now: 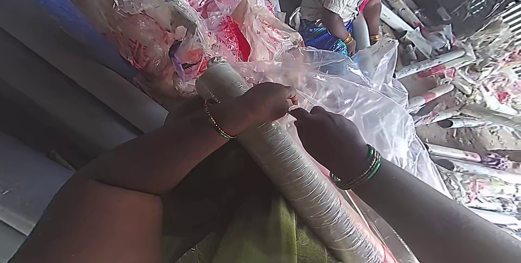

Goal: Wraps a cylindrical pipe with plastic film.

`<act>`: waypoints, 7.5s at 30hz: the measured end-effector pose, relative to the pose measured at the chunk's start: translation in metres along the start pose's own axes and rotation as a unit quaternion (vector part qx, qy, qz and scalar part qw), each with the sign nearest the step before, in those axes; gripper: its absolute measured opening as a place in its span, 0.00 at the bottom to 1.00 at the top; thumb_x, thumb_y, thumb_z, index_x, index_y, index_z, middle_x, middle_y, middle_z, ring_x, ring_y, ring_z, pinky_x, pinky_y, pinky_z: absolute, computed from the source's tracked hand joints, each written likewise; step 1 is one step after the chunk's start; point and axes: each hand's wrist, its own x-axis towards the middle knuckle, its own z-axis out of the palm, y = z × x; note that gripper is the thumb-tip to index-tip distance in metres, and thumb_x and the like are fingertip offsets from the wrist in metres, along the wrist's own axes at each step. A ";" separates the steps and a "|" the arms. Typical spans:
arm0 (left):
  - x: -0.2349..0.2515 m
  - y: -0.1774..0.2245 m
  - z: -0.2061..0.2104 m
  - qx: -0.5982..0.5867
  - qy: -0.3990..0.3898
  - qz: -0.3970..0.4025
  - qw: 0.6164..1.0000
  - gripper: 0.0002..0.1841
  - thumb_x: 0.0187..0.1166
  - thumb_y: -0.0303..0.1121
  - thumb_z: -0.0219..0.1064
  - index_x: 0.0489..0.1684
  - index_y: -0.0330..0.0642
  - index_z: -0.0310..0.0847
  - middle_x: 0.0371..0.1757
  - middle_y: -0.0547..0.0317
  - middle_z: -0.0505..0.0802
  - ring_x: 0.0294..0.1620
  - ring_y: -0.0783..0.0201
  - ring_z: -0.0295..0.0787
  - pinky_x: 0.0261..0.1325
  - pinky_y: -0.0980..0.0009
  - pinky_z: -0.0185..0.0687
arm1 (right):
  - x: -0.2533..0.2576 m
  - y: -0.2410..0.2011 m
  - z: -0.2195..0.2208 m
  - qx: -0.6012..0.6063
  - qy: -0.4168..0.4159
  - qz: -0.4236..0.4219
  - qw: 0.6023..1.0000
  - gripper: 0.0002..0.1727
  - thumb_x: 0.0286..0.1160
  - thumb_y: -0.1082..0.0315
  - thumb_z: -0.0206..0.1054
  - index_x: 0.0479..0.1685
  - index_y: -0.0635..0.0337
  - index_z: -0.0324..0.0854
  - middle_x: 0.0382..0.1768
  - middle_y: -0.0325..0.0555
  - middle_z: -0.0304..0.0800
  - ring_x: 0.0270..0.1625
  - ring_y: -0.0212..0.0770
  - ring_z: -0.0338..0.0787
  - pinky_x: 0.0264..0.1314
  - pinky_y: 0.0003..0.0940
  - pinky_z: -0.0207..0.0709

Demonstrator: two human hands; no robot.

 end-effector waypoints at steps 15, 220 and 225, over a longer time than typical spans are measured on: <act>0.009 -0.006 0.004 -0.009 0.037 -0.008 0.999 0.21 0.92 0.27 0.48 0.77 0.51 0.79 0.67 0.44 0.89 0.61 0.47 0.90 0.65 0.42 0.79 | -0.179 0.071 0.075 -0.068 0.007 0.082 0.994 0.15 0.68 0.78 0.70 0.50 0.53 0.94 0.24 0.62 0.84 0.19 0.61 0.87 0.12 0.52 0.74; 0.163 0.068 0.148 0.045 -0.024 0.456 0.889 0.35 0.85 0.57 0.43 0.58 0.34 0.87 0.64 0.32 0.85 0.71 0.42 0.79 0.79 0.50 0.67 | -0.640 0.109 0.200 0.101 0.660 0.682 0.298 0.19 0.89 0.51 0.54 0.63 0.56 0.73 0.45 0.28 0.77 0.44 0.17 0.80 0.54 0.22 0.77; 0.134 0.105 0.125 -0.092 -0.017 0.425 0.900 0.38 0.79 0.59 0.48 0.70 0.30 0.77 0.77 0.42 0.80 0.81 0.56 0.71 0.84 0.58 0.64 | -0.601 0.099 0.181 0.058 0.553 0.792 0.252 0.15 0.89 0.67 0.55 0.62 0.70 0.73 0.48 0.47 0.82 0.48 0.30 0.83 0.54 0.30 0.78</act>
